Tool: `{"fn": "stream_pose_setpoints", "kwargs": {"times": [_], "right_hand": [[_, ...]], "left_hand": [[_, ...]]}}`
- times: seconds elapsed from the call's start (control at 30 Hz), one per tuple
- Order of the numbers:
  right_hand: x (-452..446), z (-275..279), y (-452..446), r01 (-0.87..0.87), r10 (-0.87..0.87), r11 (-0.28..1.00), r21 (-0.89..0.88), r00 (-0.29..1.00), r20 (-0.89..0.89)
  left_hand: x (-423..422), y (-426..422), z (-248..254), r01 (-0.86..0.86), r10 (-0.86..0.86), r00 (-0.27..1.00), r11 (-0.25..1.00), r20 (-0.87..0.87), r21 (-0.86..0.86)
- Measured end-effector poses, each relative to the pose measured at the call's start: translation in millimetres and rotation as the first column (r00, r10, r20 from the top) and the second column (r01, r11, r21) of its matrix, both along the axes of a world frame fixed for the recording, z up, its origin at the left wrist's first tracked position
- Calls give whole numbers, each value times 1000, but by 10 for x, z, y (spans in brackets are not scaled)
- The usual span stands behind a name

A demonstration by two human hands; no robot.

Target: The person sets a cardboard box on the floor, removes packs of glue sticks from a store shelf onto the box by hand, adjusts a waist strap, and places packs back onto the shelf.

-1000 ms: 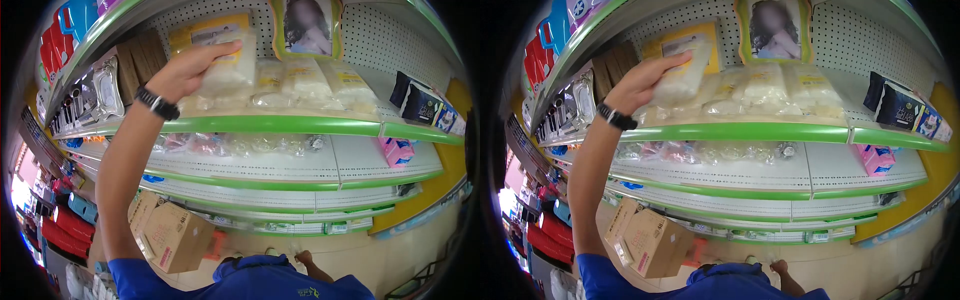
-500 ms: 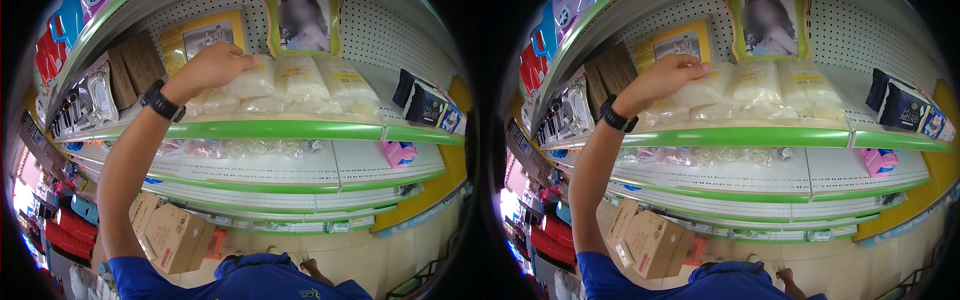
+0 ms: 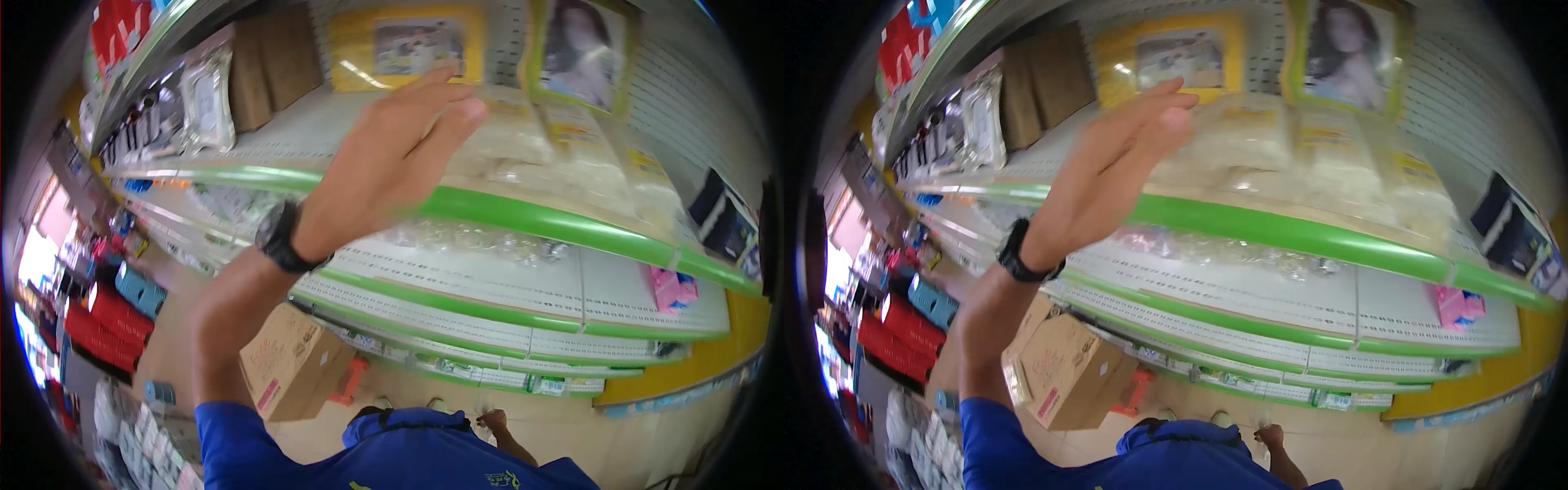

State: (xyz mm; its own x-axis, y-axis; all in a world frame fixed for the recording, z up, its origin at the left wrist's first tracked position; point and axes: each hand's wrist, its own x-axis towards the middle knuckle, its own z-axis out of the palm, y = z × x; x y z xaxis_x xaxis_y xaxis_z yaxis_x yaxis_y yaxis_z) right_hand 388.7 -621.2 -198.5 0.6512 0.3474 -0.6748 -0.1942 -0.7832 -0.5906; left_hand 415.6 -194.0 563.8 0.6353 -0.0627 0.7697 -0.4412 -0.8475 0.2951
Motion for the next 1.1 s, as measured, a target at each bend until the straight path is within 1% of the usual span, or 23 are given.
{"fn": "stream_pose_setpoints", "kwargs": {"times": [0.03, 0.13, 0.17, 0.2, 0.23, 0.27, 0.33, 0.4, 0.43, 0.47, 0.5, 0.53, 0.57, 0.63, 0.67, 0.73, 0.83, 0.87, 0.9, 1.0, 1.03, 1.07, 1.1], "right_hand": [[-9, -590, -175, -139, 130, 988, 73, 984, 120], [-101, 364, 114, -124, 130, 988, -96, 989, 65], [-131, 438, 151, -31, 33, 997, 65, 999, -33], [-127, 451, 182, -91, 89, 994, 65, 996, 30], [-143, 504, 224, -138, 131, 988, 66, 987, 92], [-188, 606, 260, -107, 106, 994, 13, 991, 86], [-272, 887, 405, -89, 93, 994, -55, 993, 74], [-301, 1014, 507, -109, 115, 991, -82, 991, 72], [-296, 935, 497, -205, 214, 976, -71, 965, 150], [-292, 860, 484, -230, 241, 970, -75, 951, 194], [-262, 758, 481, -256, 267, 964, -76, 933, 241], [-250, 775, 510, -283, 294, 956, -80, 912, 286], [-233, 785, 543, -283, 301, 954, -104, 916, 265], [-203, 832, 736, -274, 302, 950, -149, 926, 226], [-209, 872, 807, -215, 227, 973, -90, 961, 160], [-206, 994, 973, -71, 70, 997, 19, 997, 24], [-309, 1329, 1315, 4, -6, 998, 57, 999, 34], [-321, 1386, 1387, -8, 5, 998, 61, 999, 41], [-338, 1431, 1445, -18, 15, 998, 64, 999, 46], [-387, 1447, 1467, -83, 81, 996, 34, 995, 63], [-401, 1435, 1458, -101, 100, 995, 22, 992, 72], [-401, 1281, 1347, -215, 221, 975, -59, 969, 114], [-363, 842, 1106, -303, 322, 943, -136, 934, 154]], "left_hand": [[-196, 108, -93, -56, 53, 985, 998, 167, 18], [-1042, 577, -610, -108, 200, 864, 970, 461, -218], [-1345, 804, -926, -200, 322, 833, 934, 451, -297], [-1637, 1069, -1305, -276, 428, 792, 888, 436, -368], [-1904, 1308, -1657, -505, 625, 730, 767, 278, -397], [-2181, 1549, -2048, -697, 780, 617, 605, 108, -386], [-2893, 2123, -3037, -884, 892, 415, 350, -177, -308], [-3735, 2513, -4010, -963, 899, 133, 18, -416, -270], [-4144, 2672, -4491, -978, 874, -60, -147, -482, -145], [-4554, 2788, -4949, -954, 813, -253, -301, -524, -7], [-4770, 2763, -5032, -942, 738, -297, -330, -606, 59], [-4945, 2715, -5078, -928, 651, -340, -351, -679, 128], [-5086, 2676, -5135, -911, 555, -381, -361, -740, 199], [-5240, 2647, -5189, -913, 424, -356, -349, -833, 212], [-5290, 2648, -5234, -916, 357, -338, -338, -871, 217], [-5412, 2714, -5460, -924, 336, -291, -341, -896, 173], [-5518, 2854, -5594, -941, 289, -215, -317, -933, 119], [-5504, 2890, -5561, -947, 270, -191, -305, -944, 104], [-5480, 2919, -5527, -938, 246, -228, -316, -942, 145], [-5488, 3069, -5574, -941, 225, -304, -220, -926, 256], [-5460, 3073, -5528, -936, 200, -345, -145, -917, 320], [-5563, 3215, -5811, -866, 250, -456, 99, -854, 491], [-5884, 3380, -6397, -892, 306, -405, 73, -862, 445]]}}
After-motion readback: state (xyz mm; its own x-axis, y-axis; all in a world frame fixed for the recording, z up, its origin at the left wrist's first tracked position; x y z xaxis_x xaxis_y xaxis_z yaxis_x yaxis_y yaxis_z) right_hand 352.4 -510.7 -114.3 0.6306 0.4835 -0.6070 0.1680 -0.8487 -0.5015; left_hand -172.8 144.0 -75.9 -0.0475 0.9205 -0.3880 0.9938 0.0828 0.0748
